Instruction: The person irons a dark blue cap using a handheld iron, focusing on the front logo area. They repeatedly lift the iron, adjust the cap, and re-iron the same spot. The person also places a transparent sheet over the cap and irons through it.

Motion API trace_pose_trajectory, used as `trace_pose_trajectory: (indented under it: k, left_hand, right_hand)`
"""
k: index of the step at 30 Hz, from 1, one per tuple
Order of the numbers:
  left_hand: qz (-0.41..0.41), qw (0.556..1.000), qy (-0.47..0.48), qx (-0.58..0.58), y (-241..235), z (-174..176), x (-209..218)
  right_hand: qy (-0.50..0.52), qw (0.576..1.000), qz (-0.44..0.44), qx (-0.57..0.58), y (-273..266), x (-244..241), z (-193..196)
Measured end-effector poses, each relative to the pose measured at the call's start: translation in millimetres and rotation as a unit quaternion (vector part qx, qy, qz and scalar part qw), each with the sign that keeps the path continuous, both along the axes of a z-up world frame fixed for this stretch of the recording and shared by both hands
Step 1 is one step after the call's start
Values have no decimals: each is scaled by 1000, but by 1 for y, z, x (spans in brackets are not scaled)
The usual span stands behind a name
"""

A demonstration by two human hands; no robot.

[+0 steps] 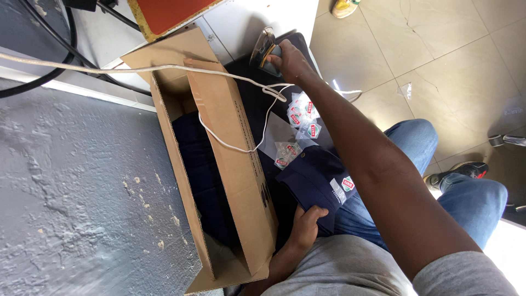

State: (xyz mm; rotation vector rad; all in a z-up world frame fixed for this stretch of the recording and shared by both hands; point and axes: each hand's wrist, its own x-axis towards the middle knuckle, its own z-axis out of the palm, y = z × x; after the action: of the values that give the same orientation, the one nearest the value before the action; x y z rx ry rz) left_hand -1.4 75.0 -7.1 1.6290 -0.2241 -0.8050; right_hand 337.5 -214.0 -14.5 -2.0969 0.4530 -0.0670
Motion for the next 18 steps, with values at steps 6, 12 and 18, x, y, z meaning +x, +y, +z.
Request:
trace_pose_trajectory:
  k: [6, 12, 18]
  left_hand:
    - [156, 956, 250, -9, -6, 30, 15]
    - [-6, 995, -94, 24, 21, -40, -5]
    - [35, 973, -214, -83, 33, -63, -6]
  right_hand:
    - [22, 999, -6, 39, 10, -10, 26]
    - [3, 1000, -5, 20, 12, -14, 25]
    - [-45, 999, 24, -7, 1, -23, 10]
